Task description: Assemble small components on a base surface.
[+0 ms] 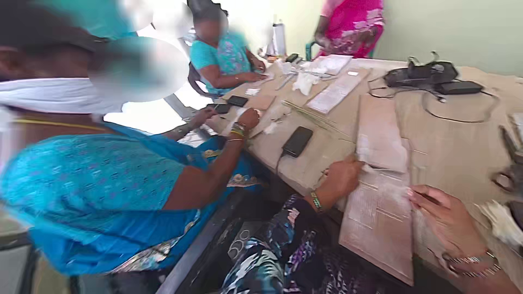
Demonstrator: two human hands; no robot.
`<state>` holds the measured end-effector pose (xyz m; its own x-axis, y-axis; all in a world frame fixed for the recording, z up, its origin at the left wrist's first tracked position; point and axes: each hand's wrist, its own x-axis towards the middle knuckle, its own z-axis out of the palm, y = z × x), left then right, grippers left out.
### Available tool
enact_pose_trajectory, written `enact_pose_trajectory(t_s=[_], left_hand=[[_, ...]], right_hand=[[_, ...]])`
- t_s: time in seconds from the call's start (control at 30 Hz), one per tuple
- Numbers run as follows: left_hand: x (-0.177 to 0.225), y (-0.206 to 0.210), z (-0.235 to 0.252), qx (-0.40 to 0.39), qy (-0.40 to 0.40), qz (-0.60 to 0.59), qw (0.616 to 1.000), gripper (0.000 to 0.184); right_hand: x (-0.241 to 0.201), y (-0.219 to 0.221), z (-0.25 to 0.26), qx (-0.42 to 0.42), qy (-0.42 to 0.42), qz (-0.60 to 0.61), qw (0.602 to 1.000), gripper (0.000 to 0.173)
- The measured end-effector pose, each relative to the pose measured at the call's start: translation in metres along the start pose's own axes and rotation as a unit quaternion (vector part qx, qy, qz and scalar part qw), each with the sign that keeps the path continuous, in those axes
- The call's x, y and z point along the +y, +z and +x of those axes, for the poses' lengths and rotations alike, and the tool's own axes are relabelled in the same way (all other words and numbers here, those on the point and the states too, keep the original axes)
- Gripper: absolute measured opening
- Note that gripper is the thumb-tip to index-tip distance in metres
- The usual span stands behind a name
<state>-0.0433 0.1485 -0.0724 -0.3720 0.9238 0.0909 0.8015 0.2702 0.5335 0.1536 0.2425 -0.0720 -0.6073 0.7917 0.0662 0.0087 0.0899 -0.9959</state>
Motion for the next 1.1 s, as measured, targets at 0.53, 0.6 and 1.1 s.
enact_pose_trajectory(t_s=[0.53, 0.6, 1.1], left_hand=[[-0.175, -0.158, -0.182, 0.375, -0.235, -0.53, 0.723, 0.03], [-0.15, -0.143, -0.168, 0.341, -0.217, -0.519, 0.753, 0.029], [0.005, -0.036, -0.096, -0.091, 0.006, -0.405, 0.91, 0.035]], right_hand=[[0.034, -0.006, -0.015, -0.095, -0.097, -0.007, 0.991, 0.008], [0.021, 0.001, -0.019, -0.091, -0.093, -0.009, 0.991, 0.008], [0.006, 0.021, -0.049, -0.081, -0.15, -0.148, 0.974, 0.018]])
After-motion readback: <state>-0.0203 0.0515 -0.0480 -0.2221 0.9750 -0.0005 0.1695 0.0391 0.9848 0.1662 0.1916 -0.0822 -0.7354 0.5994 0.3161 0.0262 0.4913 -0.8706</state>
